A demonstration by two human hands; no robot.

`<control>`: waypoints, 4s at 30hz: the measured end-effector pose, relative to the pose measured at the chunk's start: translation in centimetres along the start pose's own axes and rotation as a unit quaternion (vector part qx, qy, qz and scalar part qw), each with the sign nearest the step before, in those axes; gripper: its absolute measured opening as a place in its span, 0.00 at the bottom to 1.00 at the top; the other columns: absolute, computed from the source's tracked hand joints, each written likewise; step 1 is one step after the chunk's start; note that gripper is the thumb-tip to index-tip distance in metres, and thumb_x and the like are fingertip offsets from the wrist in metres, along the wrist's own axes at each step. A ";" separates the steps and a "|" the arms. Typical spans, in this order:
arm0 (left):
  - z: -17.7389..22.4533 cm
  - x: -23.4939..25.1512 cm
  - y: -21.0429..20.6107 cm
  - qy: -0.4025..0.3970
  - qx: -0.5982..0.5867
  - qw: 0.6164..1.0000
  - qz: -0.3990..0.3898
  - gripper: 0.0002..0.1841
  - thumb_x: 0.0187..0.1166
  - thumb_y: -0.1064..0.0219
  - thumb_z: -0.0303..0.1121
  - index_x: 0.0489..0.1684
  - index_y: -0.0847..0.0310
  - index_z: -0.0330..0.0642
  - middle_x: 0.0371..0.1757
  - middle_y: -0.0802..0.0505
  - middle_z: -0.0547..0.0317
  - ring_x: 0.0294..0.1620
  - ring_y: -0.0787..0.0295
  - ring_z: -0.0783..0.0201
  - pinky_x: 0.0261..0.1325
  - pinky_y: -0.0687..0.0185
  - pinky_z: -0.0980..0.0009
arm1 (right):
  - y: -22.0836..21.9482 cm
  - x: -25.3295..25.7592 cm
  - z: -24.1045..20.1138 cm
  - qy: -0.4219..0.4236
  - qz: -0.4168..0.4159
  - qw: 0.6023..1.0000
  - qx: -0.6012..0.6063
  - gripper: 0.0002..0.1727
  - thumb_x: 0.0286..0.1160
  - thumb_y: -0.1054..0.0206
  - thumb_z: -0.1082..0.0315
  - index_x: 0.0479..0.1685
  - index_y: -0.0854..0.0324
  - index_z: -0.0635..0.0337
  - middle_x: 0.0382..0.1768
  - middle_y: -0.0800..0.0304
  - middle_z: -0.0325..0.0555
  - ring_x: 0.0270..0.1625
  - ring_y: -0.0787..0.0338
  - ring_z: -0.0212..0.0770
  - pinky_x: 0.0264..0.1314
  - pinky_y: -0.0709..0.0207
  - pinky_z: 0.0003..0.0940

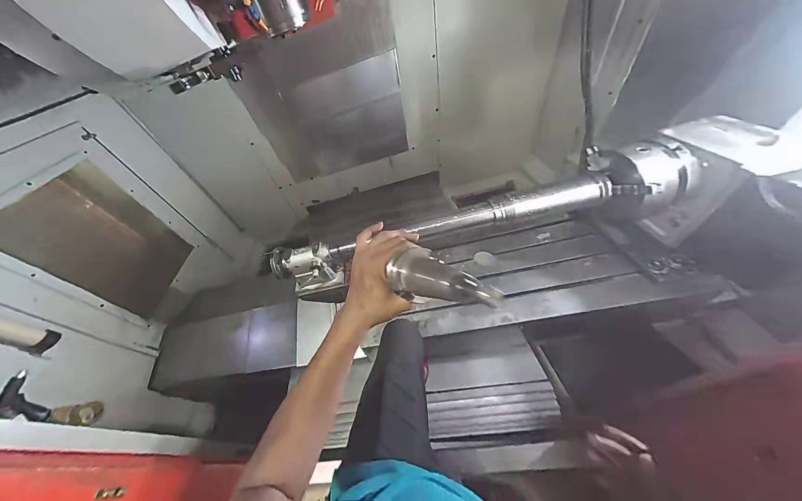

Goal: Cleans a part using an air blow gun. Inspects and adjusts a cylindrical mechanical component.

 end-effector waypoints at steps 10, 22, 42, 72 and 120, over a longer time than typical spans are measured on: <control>13.6 1.2 -7.3 -0.418 0.262 0.814 -0.306 0.13 0.85 0.47 0.20 0.38 0.14 0.36 0.37 0.07 0.50 0.63 0.11 0.47 0.94 0.54 0.43 | -10.4 -8.6 -15.4 0.317 -0.221 0.902 -0.192 0.48 0.67 0.29 0.31 0.81 0.30 0.56 0.51 0.06 0.34 0.47 0.05 0.28 0.47 0.07 0.33; 16.6 2.6 2.9 -0.150 -0.049 0.970 -0.185 0.39 0.71 0.27 0.59 0.81 0.26 0.51 0.88 0.28 0.57 0.90 0.39 0.52 0.92 0.47 0.42 | -10.3 -10.8 -13.5 0.429 -0.070 0.899 0.048 0.25 0.53 0.15 0.66 0.52 0.15 0.64 0.45 0.03 0.31 0.51 0.08 0.16 0.62 0.14 0.16; 14.6 -3.7 3.5 -0.112 -0.280 0.952 0.057 0.21 0.69 0.17 0.38 0.59 0.12 0.45 0.67 0.10 0.50 0.71 0.14 0.56 0.74 0.16 0.59 | -18.8 -10.8 -22.8 0.455 -0.425 0.763 0.174 0.12 0.68 0.27 0.74 0.47 0.16 0.71 0.45 0.04 0.40 0.55 0.11 0.16 0.66 0.22 0.15; 14.0 -5.9 7.7 -0.090 -0.077 0.981 0.155 0.22 0.67 0.17 0.47 0.57 0.11 0.49 0.64 0.09 0.57 0.68 0.14 0.61 0.76 0.19 0.59 | -25.8 -10.2 -18.7 0.405 -0.612 0.664 0.140 0.33 0.59 0.16 0.62 0.66 0.23 0.64 0.57 0.08 0.37 0.62 0.12 0.23 0.70 0.18 0.27; 15.1 -6.6 9.5 -0.093 -0.095 0.986 0.103 0.14 0.78 0.25 0.36 0.58 0.12 0.46 0.65 0.08 0.50 0.72 0.14 0.54 0.84 0.28 0.49 | -26.7 -10.3 -17.8 0.530 -0.468 0.695 0.130 0.21 0.69 0.23 0.57 0.50 0.18 0.66 0.45 0.09 0.45 0.52 0.10 0.30 0.62 0.16 0.27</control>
Point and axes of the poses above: each hand's wrist, its own x-axis towards the middle knuckle, its own y-axis out of the back of the hand, z = x × y, the point moved 6 cm from there along x, towards the middle knuckle
